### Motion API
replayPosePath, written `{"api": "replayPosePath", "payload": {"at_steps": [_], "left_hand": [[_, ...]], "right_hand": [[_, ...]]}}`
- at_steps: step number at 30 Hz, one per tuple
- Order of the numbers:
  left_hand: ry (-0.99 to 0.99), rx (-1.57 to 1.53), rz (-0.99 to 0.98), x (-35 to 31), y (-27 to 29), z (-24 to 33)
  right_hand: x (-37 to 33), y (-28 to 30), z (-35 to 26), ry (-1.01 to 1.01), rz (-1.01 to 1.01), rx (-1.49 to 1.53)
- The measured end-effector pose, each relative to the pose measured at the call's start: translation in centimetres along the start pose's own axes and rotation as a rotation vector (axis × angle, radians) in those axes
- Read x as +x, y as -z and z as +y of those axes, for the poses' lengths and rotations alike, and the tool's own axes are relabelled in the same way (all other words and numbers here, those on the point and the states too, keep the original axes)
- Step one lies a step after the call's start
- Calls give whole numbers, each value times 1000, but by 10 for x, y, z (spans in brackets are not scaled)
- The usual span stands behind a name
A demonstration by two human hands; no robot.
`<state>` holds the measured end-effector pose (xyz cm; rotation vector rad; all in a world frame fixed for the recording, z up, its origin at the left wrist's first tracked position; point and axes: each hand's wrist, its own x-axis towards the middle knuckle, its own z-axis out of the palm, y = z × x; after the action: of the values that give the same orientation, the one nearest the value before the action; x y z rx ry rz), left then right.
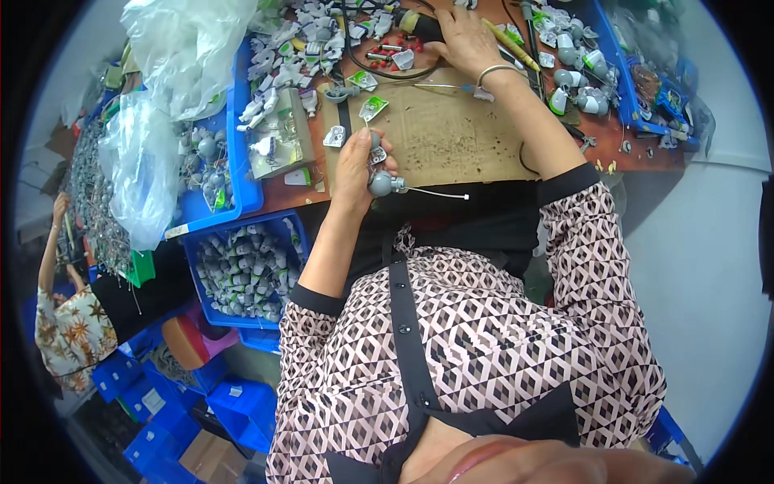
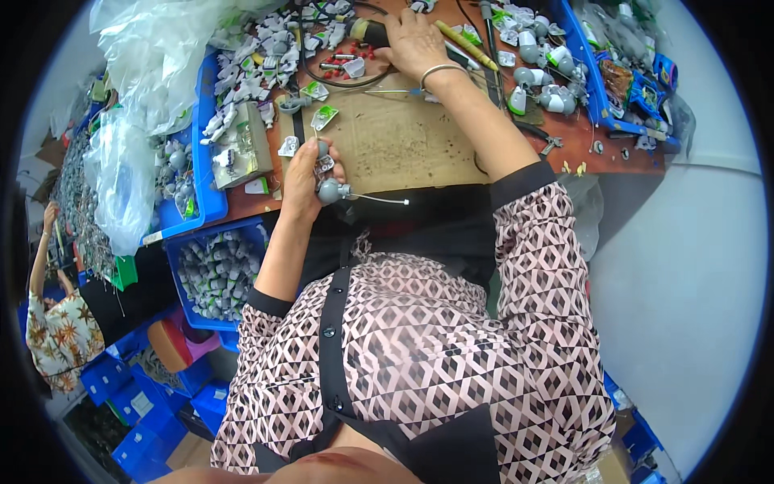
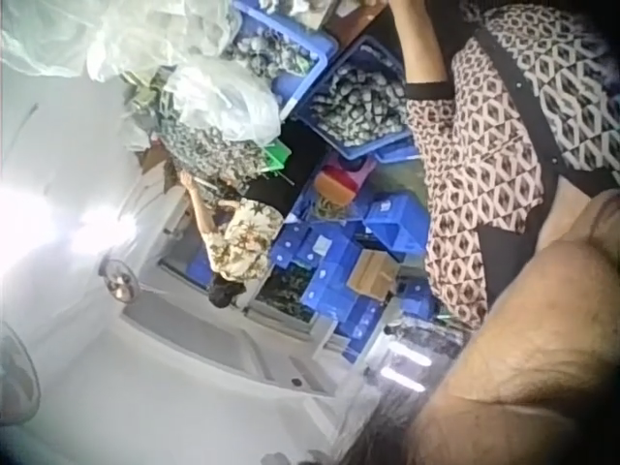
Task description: Assembling LED light bulbs by attaching internal components and using an electric screwdriver to fasten them.
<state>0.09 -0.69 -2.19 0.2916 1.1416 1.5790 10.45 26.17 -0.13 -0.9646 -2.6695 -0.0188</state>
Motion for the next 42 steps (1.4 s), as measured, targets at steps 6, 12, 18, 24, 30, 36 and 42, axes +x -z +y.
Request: {"api": "replayPosePath", "payload": {"at_steps": [6, 12, 18, 24, 30, 36, 42], "left_hand": [[6, 3, -2, -2, 2, -1], [6, 15, 10, -2, 8, 3], [-19, 19, 17, -2, 9, 3], [-56, 50, 57, -6, 5, 2], [-64, 28, 95, -2, 2, 0], [-147, 17, 65, 3, 2, -1], [-152, -12, 20, 5, 2, -3]], "right_hand": [[8, -11, 13, 142, 191, 132], [28, 88, -12, 67, -15, 762], [-3, 111, -50, 0, 175, 1214], [-7, 47, -60, 76, 513, 1331], [-8, 47, -78, 118, 577, 1762], [-27, 106, -124, -120, 438, 1658], [-31, 90, -137, 23, 458, 1679]]}}
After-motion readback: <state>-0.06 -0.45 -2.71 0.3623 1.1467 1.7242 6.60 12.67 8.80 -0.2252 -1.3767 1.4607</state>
